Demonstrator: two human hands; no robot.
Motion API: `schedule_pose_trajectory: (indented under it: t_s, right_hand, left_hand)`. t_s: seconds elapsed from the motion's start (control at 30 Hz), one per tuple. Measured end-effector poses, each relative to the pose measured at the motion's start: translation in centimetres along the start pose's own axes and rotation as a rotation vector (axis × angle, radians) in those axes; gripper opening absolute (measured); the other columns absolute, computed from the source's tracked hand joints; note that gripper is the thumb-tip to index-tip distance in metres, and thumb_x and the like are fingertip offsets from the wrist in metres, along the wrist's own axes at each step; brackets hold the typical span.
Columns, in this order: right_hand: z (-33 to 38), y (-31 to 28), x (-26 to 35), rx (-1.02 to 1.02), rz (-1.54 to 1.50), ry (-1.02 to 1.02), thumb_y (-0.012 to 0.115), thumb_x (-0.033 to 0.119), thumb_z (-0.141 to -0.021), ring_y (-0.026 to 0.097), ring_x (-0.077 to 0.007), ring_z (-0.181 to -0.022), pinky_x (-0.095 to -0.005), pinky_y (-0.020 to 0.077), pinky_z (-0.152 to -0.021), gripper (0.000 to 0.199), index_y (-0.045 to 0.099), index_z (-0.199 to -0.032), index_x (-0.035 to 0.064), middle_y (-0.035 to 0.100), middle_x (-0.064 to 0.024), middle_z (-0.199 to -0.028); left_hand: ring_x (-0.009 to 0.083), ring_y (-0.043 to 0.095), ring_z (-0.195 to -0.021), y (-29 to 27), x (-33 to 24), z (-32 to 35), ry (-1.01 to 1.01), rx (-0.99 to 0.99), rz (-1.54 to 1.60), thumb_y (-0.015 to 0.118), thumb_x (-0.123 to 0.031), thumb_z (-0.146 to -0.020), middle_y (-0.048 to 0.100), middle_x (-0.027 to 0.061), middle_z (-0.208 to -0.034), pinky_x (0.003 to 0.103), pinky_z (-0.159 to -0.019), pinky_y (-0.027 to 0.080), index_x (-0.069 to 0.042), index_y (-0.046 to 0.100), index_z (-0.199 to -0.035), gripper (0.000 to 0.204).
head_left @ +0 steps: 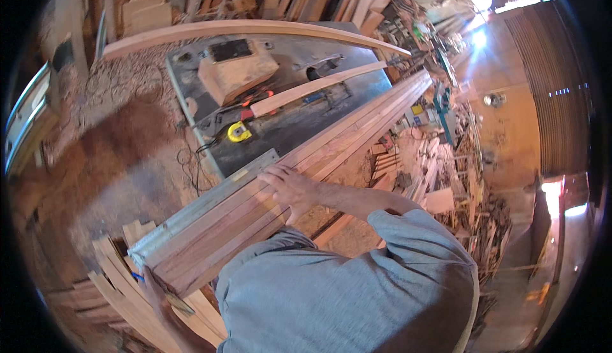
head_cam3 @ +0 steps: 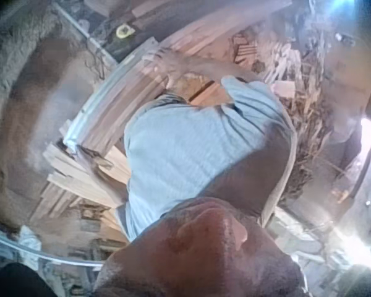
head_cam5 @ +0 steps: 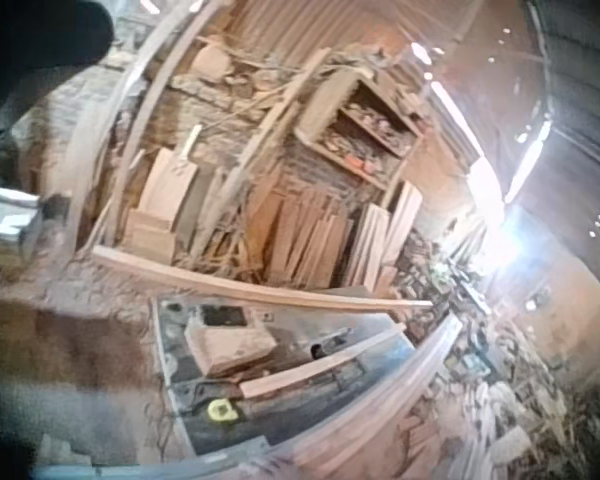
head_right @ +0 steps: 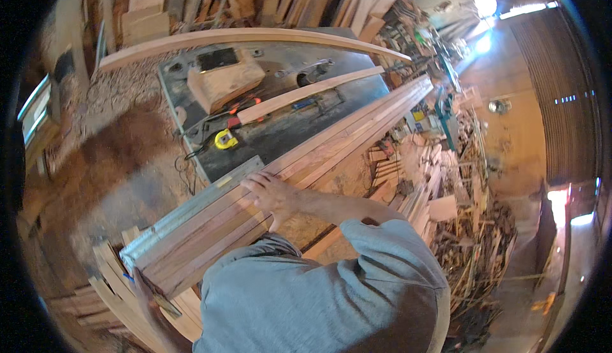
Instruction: The person measures and marks wooden planks using a tape measure, a square ruler, and a pen. They align the tools on the wood, mark measurement points, and draw straight lines to prepare the planks for cutting.
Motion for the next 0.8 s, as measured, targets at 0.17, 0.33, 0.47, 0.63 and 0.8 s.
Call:
schedule_pose_trajectory:
  t_s: [0.17, 0.33, 0.47, 0.63, 0.8]
  right_hand:
    - [0.1, 0.0, -0.2, -0.006, 0.082, -0.021, 0.087, 0.062, -0.050, 0.030, -0.0463, -0.139, -0.0589, 0.0252, -0.117, 0.079, 0.074, -0.096, -0.0010, 0.035, -0.0265, -0.145]
    - [0.2, 0.0, -0.4, -0.026, 0.091, -0.033, 0.087, 0.062, -0.049, 0.029, -0.0458, -0.140, -0.0584, 0.0240, -0.118, 0.077, 0.075, -0.095, 0.0009, 0.035, -0.0260, -0.146]
    - [0.5, 0.8, -0.7, 0.066, 0.055, -0.012, 0.086, 0.063, -0.049, 0.028, -0.0456, -0.140, -0.0583, 0.0222, -0.119, 0.078, 0.076, -0.099, 0.0037, 0.035, -0.0259, -0.146]
    - [0.9, 0.3, -0.4, -0.012, 0.085, -0.041, 0.086, 0.064, -0.050, 0.029, -0.0452, -0.137, -0.0565, 0.0210, -0.119, 0.076, 0.077, -0.096, 0.0056, 0.035, -0.0270, -0.143]
    - [0.9, 0.5, -0.1, -0.019, 0.087, 0.008, 0.085, 0.054, -0.053, 0.027, -0.0476, -0.140, -0.0576, 0.0193, -0.121, 0.065, 0.076, -0.095, 0.0053, 0.030, -0.0265, -0.151]
  left_hand:
    - [0.0130, 0.053, -0.054, -1.2, 0.8, -1.0, 0.013, -0.070, -0.034, 0.055, -0.043, -0.105, 0.060, 0.0033, -0.080, 0.029, -0.047, 0.041, -0.004, 0.060, -0.118, 0.042]
    - [0.0143, 0.054, -0.053, 0.2, -2.1, 1.7, -0.105, -0.099, -0.092, 0.057, -0.047, -0.103, 0.059, 0.0035, -0.079, 0.030, -0.047, 0.045, -0.003, 0.058, -0.118, 0.047]
    - [0.0113, 0.054, -0.056, -0.1, -2.8, 2.0, 0.066, -0.282, -0.077, 0.058, -0.048, -0.102, 0.057, 0.0011, -0.079, 0.025, -0.050, 0.045, -0.004, 0.058, -0.110, 0.044]
    - [0.0111, 0.057, -0.073, -5.2, -3.7, -1.8, 0.176, -0.154, -0.089, 0.058, -0.048, -0.103, 0.057, 0.0005, -0.088, 0.027, -0.061, 0.047, -0.006, 0.059, -0.111, 0.043]
    - [0.0138, 0.057, -0.079, -7.1, -10.8, -2.8, 0.215, -0.076, -0.011, 0.054, -0.048, -0.104, 0.059, 0.0017, -0.092, 0.030, -0.066, 0.048, -0.008, 0.062, -0.111, 0.041]
Point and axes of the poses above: each hand's wrist, its own z-axis away from the middle knuckle, its own y-axis out of the palm, x = y × z, the point moved 7 cm from there along -z, towards the middle knuckle
